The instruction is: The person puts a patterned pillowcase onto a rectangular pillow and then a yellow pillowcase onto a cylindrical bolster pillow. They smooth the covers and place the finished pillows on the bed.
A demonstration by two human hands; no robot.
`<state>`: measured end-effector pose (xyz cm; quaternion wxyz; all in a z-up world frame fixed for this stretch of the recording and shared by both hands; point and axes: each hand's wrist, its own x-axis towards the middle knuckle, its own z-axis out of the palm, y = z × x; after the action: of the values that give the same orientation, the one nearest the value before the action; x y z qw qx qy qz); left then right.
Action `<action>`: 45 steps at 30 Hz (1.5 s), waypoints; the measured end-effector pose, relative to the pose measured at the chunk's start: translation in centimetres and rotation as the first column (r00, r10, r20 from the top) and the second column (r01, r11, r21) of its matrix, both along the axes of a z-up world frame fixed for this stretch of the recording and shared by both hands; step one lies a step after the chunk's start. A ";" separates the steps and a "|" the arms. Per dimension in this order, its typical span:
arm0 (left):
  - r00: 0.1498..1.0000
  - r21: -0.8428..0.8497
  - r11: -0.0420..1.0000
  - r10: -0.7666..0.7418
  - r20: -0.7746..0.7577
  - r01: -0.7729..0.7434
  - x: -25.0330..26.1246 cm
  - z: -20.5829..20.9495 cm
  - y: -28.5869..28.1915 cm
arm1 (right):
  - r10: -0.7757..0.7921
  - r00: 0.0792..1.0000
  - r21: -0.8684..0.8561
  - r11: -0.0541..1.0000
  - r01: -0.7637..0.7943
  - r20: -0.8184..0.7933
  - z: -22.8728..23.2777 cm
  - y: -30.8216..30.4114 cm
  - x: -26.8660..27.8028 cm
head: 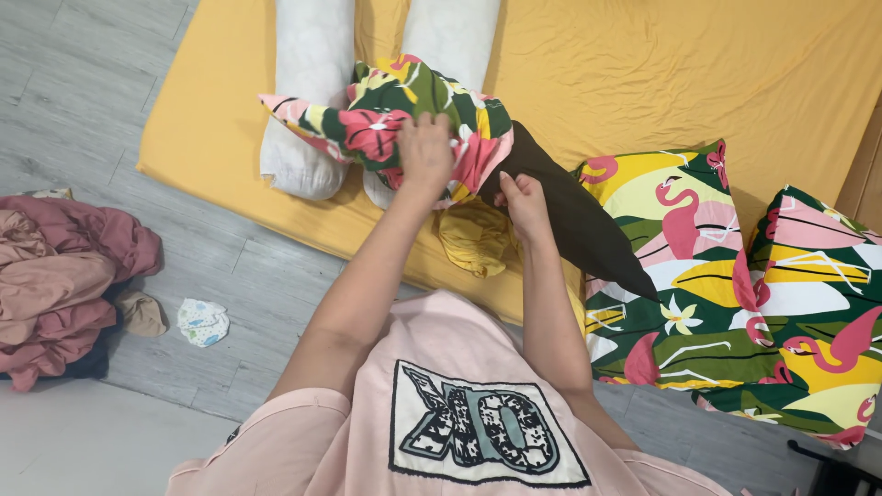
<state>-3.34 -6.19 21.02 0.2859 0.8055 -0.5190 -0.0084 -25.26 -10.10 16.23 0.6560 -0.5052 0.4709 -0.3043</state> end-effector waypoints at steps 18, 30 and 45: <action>0.997 0.133 0.988 0.074 0.000 -0.074 -0.5 1.8 2.7 | -0.088 0.996 0.050 0.995 0.086 0.031 -1.8 -0.5 -1.1; 0.889 -0.069 0.989 -0.148 -0.434 0.131 -4.2 2.7 3.2 | 0.110 0.975 0.075 0.992 -0.097 -0.193 -1.5 -0.5 -0.7; 0.906 0.453 0.887 0.115 -0.407 0.091 -0.7 -7.7 5.9 | 0.548 0.370 0.240 0.748 -0.619 -0.750 -1.3 2.2 -0.1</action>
<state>-4.08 -0.33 13.33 0.1914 0.8322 -0.4224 -0.3039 -25.39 -7.95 14.94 0.4236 -0.7436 0.4847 0.1811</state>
